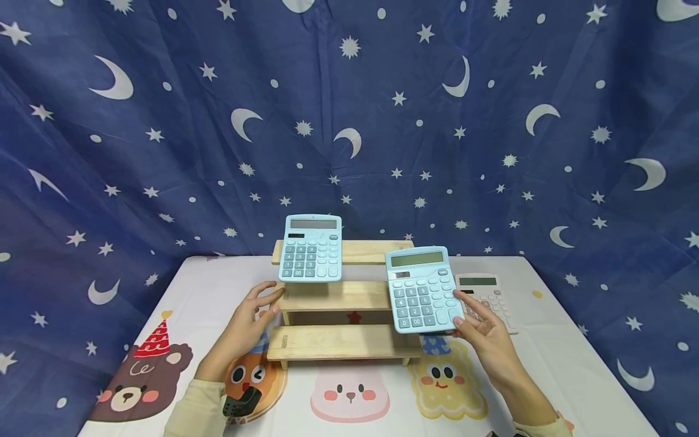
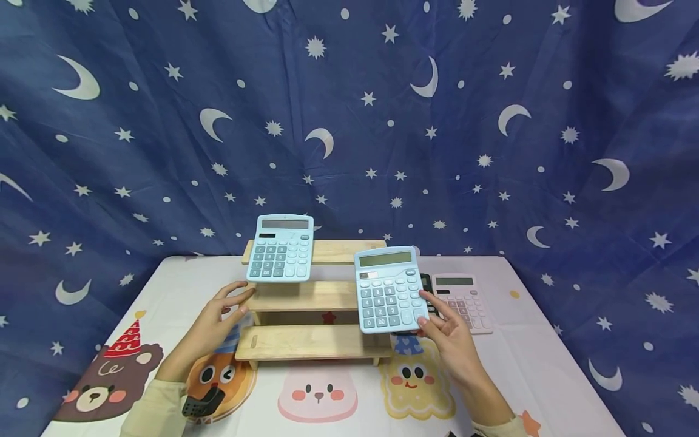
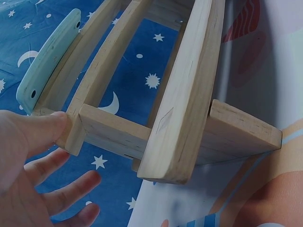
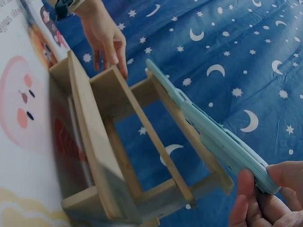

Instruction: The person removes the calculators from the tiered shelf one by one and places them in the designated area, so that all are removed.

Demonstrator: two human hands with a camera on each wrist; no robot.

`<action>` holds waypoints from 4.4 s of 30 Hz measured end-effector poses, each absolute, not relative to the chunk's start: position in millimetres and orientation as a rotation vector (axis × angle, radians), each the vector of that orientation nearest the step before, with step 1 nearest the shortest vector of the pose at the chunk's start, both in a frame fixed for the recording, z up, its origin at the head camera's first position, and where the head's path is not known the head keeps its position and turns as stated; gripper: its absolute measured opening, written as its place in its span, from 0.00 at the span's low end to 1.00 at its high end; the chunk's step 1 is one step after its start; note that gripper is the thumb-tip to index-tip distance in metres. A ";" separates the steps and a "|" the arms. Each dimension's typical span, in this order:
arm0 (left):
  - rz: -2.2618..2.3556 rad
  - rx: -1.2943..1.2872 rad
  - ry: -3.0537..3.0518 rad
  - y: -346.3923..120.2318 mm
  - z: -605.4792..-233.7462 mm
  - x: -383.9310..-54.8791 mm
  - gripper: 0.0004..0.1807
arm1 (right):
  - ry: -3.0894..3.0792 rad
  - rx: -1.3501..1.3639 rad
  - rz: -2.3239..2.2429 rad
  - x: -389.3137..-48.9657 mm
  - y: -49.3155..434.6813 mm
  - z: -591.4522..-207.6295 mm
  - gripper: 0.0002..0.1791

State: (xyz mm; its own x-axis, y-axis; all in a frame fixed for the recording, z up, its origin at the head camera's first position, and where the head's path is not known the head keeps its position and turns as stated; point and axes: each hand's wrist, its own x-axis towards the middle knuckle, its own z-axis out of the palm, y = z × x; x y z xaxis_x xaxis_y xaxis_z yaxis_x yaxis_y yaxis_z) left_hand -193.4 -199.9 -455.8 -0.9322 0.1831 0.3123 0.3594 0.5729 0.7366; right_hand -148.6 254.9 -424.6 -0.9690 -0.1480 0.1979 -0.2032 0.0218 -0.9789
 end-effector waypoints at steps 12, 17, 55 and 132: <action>-1.296 -0.450 -2.605 -200.1 -456.5 -193.4 0.22 | -2.184 0.330 2.133 -140.9 272.9 -432.4 0.30; -1.300 -0.443 -2.605 -200.2 -457.3 -193.4 0.22 | -2.171 0.334 2.140 -138.0 278.0 -435.4 0.29; -1.275 -0.453 -2.603 -199.6 -455.6 -193.2 0.22 | -2.249 0.005 2.182 -111.2 323.8 -481.2 0.26; -1.311 -0.434 -2.613 -198.9 -457.1 -192.7 0.22 | -2.647 -0.498 1.913 -99.6 320.6 -521.2 0.34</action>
State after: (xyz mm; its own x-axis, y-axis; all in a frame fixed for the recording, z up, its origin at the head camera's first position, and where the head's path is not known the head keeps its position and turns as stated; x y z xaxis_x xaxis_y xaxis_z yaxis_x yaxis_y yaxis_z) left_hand -192.7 -198.9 -457.1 -0.9400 0.1751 0.2928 0.3394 0.5674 0.7503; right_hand -99.6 320.6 -521.2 -0.9418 0.1461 -0.3028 0.3333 0.2886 -0.8976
